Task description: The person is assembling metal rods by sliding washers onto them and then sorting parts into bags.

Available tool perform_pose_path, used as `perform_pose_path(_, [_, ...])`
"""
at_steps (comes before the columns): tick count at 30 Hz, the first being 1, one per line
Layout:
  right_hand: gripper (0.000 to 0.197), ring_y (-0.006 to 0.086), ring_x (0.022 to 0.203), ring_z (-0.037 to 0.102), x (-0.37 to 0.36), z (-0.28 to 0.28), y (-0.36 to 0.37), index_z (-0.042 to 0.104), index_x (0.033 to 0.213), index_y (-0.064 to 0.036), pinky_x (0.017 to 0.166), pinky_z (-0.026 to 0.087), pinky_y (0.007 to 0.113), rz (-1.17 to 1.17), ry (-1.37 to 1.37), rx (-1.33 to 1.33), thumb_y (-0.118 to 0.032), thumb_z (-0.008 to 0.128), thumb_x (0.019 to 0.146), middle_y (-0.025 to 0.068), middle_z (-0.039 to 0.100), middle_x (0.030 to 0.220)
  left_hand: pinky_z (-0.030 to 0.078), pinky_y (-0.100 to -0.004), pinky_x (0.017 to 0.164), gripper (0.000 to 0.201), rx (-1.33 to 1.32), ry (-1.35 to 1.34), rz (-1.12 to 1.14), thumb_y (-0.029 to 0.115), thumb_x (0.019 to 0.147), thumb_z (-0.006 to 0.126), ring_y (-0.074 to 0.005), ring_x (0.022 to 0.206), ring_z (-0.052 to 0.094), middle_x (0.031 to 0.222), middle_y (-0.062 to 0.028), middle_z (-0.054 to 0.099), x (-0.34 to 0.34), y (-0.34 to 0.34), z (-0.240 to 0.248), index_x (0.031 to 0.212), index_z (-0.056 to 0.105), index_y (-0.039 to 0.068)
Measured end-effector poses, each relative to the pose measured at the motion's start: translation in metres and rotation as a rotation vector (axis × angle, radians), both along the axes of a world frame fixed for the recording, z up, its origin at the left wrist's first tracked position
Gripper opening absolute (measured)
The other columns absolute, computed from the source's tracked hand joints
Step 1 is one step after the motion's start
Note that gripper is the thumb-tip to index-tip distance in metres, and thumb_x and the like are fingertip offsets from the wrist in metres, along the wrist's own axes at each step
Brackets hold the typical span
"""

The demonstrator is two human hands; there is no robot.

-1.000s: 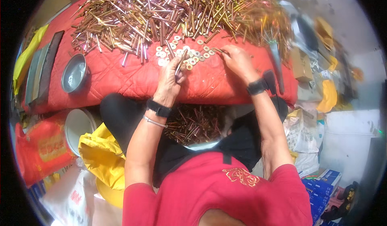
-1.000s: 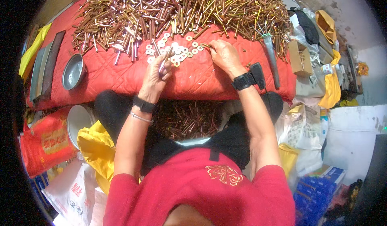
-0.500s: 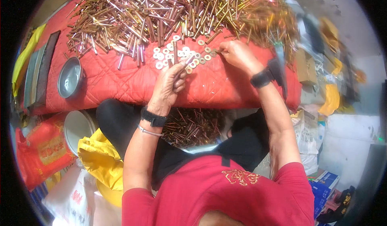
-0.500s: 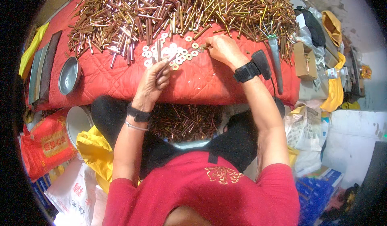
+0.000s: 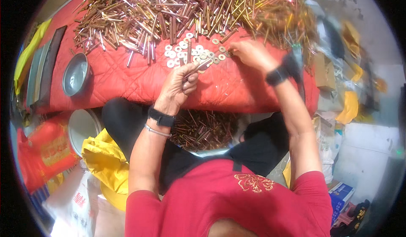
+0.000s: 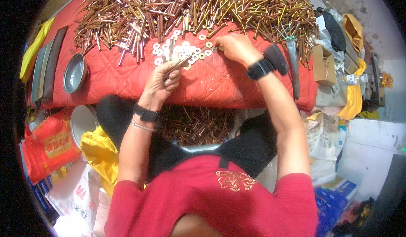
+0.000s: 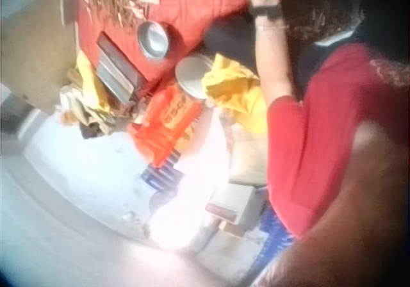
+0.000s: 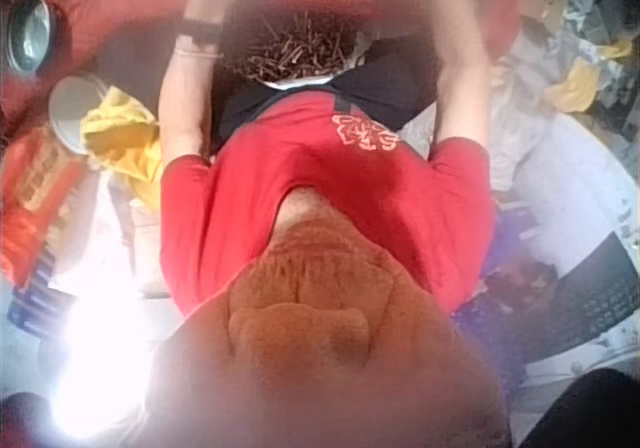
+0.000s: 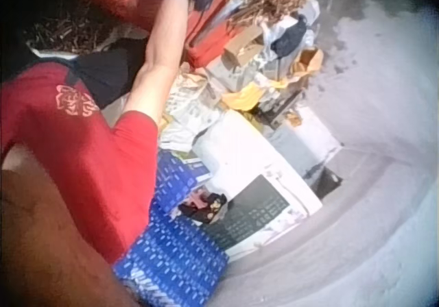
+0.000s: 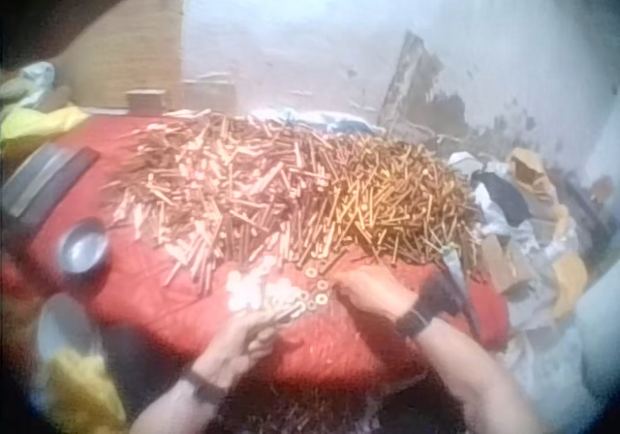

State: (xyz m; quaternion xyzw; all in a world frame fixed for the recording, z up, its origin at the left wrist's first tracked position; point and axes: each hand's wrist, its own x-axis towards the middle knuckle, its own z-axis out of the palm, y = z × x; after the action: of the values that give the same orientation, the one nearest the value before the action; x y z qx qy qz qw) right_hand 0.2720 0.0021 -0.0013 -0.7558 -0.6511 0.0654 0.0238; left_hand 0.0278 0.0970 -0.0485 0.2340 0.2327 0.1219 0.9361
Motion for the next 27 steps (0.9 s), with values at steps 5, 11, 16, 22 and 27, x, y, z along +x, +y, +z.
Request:
perform_pose_path(5, [0.024, 0.0116, 0.075, 0.062, -0.045, -0.006, -0.054, 0.064, 0.109, -0.0038, 0.069, 0.049, 0.029, -0.246, 0.738, 0.375, -0.016, 0.058, 0.09, 0.0048, 0.069, 0.088, 0.02, -0.0165, 0.035, 0.019, 0.034, -0.032, -0.108, 0.019, 0.092, 0.057, -0.0009, 0.039, 0.027, 0.056, 0.0064, 0.041, -0.002, -0.002, 0.001, 0.095, 0.061, 0.0])
perform_pose_path(11, [0.021, 0.0041, 0.069, 0.054, -0.086, 0.012, -0.068, 0.066, 0.11, -0.0049, 0.062, 0.045, 0.022, -0.218, 0.989, 0.377, -0.01, 0.059, 0.091, -0.0008, 0.066, 0.086, 0.022, -0.0171, 0.037, 0.018, 0.177, -0.001, -0.17, 0.019, 0.09, 0.058, -0.0009, 0.04, 0.029, 0.056, 0.0076, 0.041, -0.002, -0.009, 0.003, 0.092, 0.063, 0.002])
perform_pose_path(16, [0.021, 0.0073, 0.072, 0.055, -0.08, 0.017, -0.079, 0.066, 0.109, -0.0042, 0.066, 0.046, 0.024, -0.037, 0.915, 0.352, -0.008, 0.06, 0.089, -0.0003, 0.064, 0.082, 0.019, -0.019, 0.039, 0.016, 0.435, 0.039, -0.251, 0.021, 0.087, 0.061, -0.001, 0.041, 0.029, 0.055, 0.0091, 0.039, -0.004, -0.011, 0.012, 0.085, 0.064, 0.005])
perform_pose_path(22, [0.023, 0.0093, 0.08, 0.058, -0.079, 0.037, -0.085, 0.064, 0.109, -0.004, 0.073, 0.047, 0.026, 0.08, 0.92, 0.054, -0.011, 0.061, 0.087, 0.0015, 0.065, 0.086, 0.017, -0.0196, 0.04, 0.019, 0.619, 0.038, -0.498, 0.025, 0.084, 0.062, -0.0005, 0.042, 0.028, 0.055, 0.0115, 0.036, -0.011, -0.006, 0.019, 0.086, 0.064, 0.006])
perform_pose_path(27, [0.016, 0.0086, 0.081, 0.057, -0.098, 0.017, -0.09, 0.059, 0.1, -0.0029, 0.074, 0.047, 0.026, 0.041, 0.985, 0.146, -0.012, 0.061, 0.087, -0.0002, 0.061, 0.083, 0.022, -0.0189, 0.041, 0.024, 0.651, 0.126, -0.398, 0.026, 0.087, 0.061, -0.0024, 0.046, 0.032, 0.063, 0.0051, 0.046, -0.007, -0.021, 0.02, 0.091, 0.064, 0.003])
